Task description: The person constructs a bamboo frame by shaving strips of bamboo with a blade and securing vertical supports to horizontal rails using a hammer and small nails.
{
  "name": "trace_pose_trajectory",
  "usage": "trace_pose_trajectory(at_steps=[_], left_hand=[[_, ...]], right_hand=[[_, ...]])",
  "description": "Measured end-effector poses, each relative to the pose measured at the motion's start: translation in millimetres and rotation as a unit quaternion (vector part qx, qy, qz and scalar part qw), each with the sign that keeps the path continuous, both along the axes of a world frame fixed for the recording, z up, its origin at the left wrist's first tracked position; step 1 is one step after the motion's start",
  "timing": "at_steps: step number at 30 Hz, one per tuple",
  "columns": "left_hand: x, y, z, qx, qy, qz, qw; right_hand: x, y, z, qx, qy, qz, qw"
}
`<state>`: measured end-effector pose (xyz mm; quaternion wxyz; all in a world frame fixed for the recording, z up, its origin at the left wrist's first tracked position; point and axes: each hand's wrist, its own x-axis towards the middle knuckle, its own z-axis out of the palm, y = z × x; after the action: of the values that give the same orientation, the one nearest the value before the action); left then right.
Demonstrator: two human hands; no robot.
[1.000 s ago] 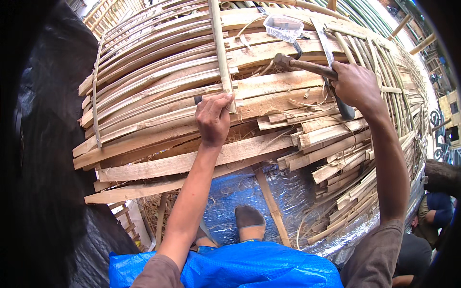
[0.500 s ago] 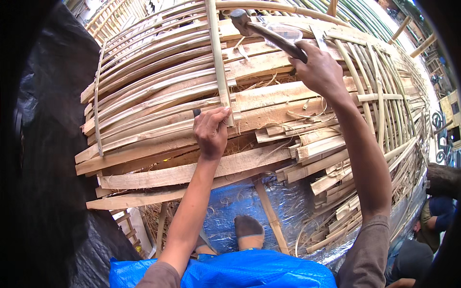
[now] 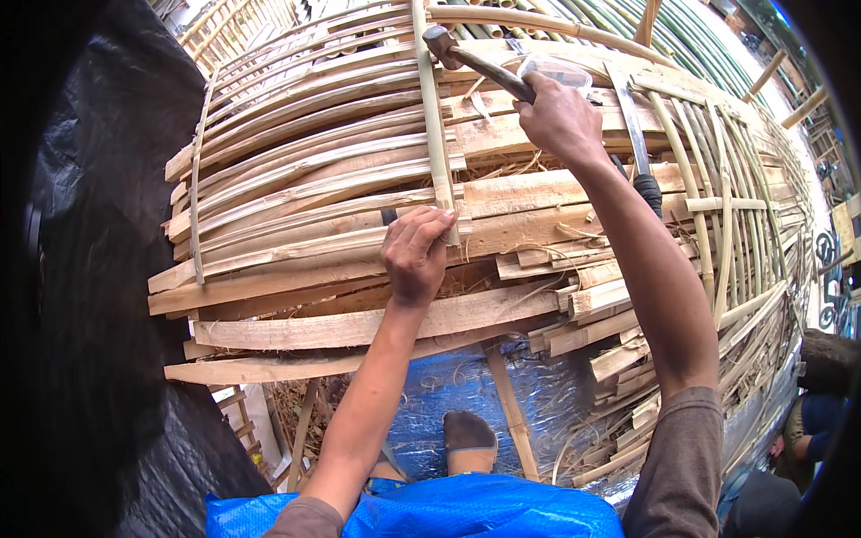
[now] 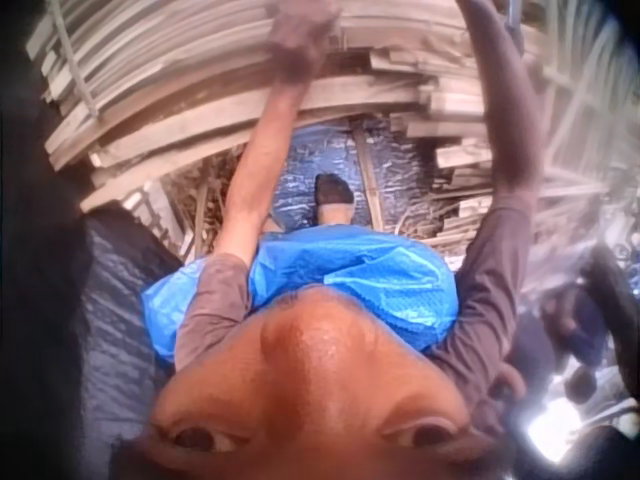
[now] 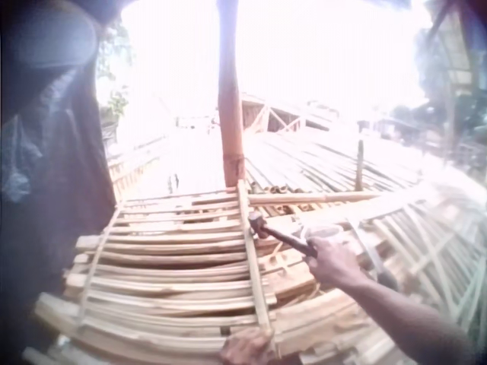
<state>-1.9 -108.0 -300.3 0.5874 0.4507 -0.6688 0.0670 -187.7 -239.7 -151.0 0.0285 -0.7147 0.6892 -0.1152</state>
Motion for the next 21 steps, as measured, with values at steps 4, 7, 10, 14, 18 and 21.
trace_pose_trajectory(at_steps=[4, 7, 10, 14, 18, 21], left_hand=[[-2.2, -0.7, 0.3, -0.003, -0.007, 0.007, 1.000], [-1.9, -0.5, 1.6, 0.007, -0.005, 0.004, 1.000], [2.5, 1.9, 1.6, 0.022, 0.009, 0.004, 1.000], [-2.3, 3.8, 10.0, 0.069, 0.081, -0.027, 0.994], [-2.6, 6.2, 19.3, 0.131, 0.116, -0.044, 0.984], [4.2, 2.2, 18.0, 0.116, 0.105, -0.053, 0.986]], right_hand=[[-13.6, 0.5, -13.8, -0.052, -0.022, 0.015, 0.998], [-15.7, 20.3, -16.2, -0.051, -0.095, 0.000, 0.994], [-9.8, 67.8, -18.8, -0.014, -0.233, -0.021, 0.972], [-30.6, 135.6, -46.8, -0.017, -0.343, -0.022, 0.939], [-39.5, 185.0, -68.0, -0.045, -0.369, -0.025, 0.928], [-34.4, 210.6, -57.2, -0.029, -0.358, -0.034, 0.933]])
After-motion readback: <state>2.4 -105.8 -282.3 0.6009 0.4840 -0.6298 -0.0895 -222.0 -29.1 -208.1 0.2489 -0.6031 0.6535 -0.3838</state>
